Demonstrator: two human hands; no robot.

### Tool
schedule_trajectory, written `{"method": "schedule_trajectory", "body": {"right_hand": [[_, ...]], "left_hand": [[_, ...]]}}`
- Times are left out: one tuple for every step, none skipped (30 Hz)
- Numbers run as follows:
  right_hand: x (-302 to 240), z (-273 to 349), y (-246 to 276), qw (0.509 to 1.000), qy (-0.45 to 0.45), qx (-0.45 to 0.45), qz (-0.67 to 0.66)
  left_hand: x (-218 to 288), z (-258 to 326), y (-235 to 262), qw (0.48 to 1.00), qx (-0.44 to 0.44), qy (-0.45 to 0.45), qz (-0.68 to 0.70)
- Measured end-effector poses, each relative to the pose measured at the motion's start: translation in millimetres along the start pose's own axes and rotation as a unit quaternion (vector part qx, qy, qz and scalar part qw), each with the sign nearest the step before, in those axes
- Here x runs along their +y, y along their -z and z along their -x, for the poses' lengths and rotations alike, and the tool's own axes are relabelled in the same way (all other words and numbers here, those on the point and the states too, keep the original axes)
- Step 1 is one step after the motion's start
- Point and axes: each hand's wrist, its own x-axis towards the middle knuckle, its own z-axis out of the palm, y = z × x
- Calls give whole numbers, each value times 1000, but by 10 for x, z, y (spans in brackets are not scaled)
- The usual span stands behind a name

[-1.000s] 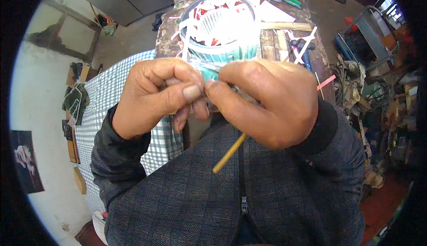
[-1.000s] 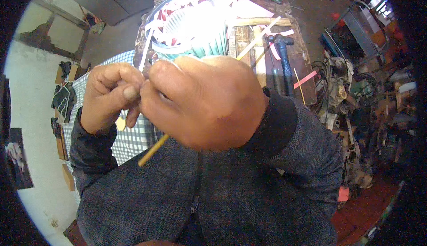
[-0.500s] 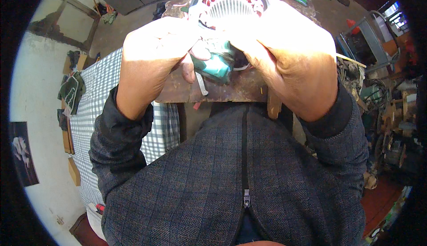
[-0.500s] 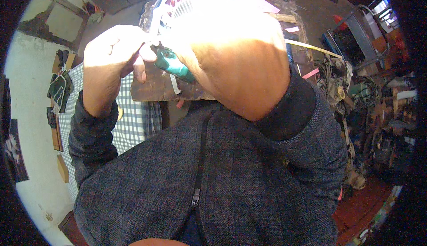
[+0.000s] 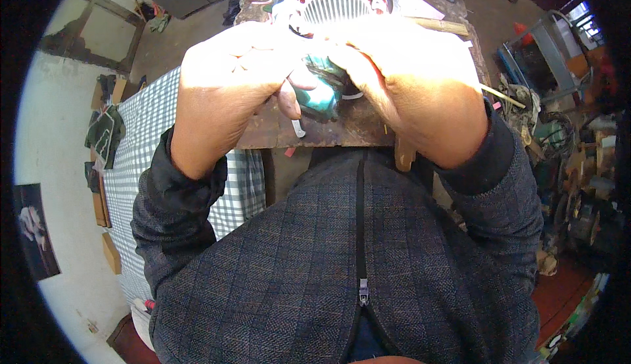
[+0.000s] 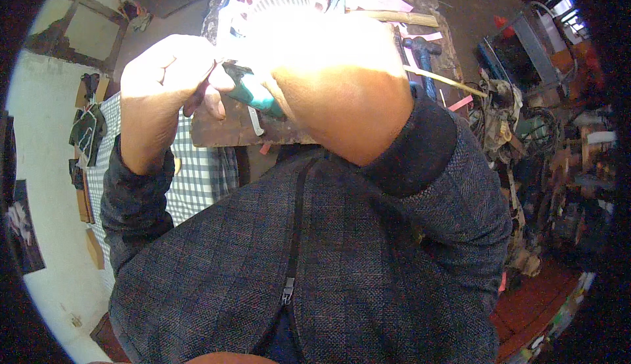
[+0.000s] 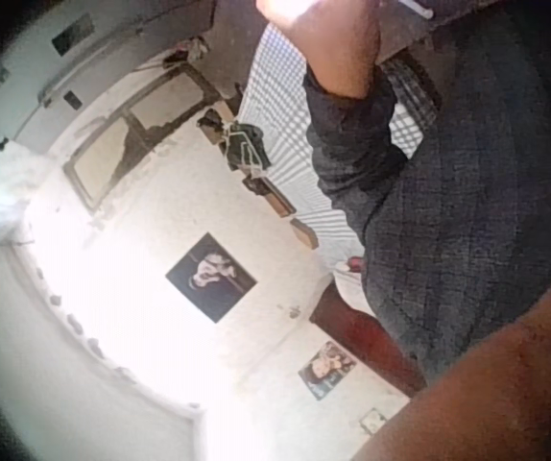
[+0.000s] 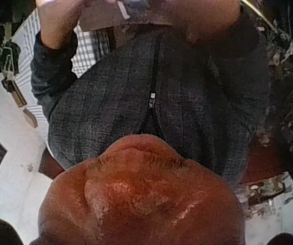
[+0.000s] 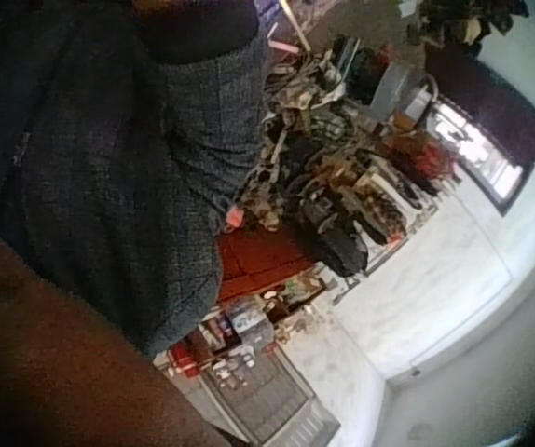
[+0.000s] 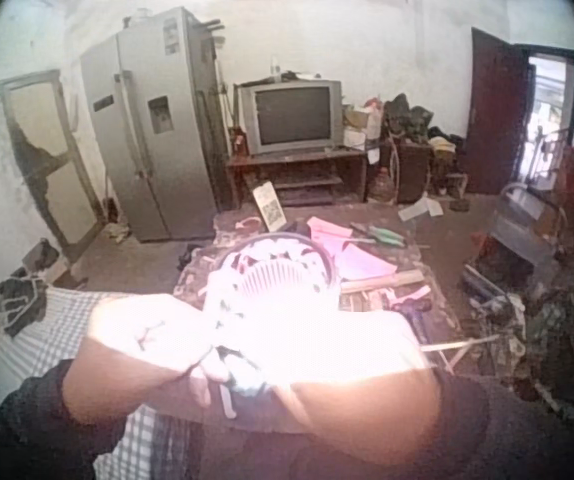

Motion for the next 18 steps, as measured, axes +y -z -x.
{"method": "schedule_trajectory", "body": {"right_hand": [[10,-42,-43,999,33,24,22],[15,-63,-53,1000,22,14,12],[21,-93,-75,995,69,70,7],[23,-109,-79,993,73,91,-30],[30,-118,-78,989,80,104,-69],[31,-122,-77,991,60,88,-84],[32,-110,-66,992,43,65,-100],[39,-101,-59,991,38,58,-113],[51,-88,-48,992,25,37,-116],[70,-83,-44,992,22,34,-118],[98,-87,-42,990,29,52,-127],[139,-108,-51,996,28,21,-84],[196,-152,-71,998,37,12,-48],[272,-208,-88,997,63,36,-14],[354,-265,-109,994,87,63,22],[458,-338,-132,982,128,124,57],[588,-449,-175,961,177,179,112],[711,-552,-209,958,197,169,125]], "left_hand": [[27,-7,-8,1000,11,19,9],[53,-24,-17,992,19,73,98],[88,-32,-28,974,23,144,175],[117,-45,-32,955,24,192,223],[146,-55,-41,932,31,240,270],[163,-67,-46,920,33,265,288],[173,-76,-55,907,36,288,306],[171,-87,-69,901,40,288,321],[162,-95,-84,895,44,289,337],[145,-99,-103,889,50,288,353],[123,-102,-121,887,53,297,349],[98,-101,-136,886,59,303,347],[71,-98,-149,884,64,310,344],[41,-93,-154,903,61,287,313],[10,-86,-153,921,59,264,281],[-22,-80,-146,937,56,239,249],[-56,-75,-135,952,46,224,202],[-92,-70,-122,965,36,208,153]]}}
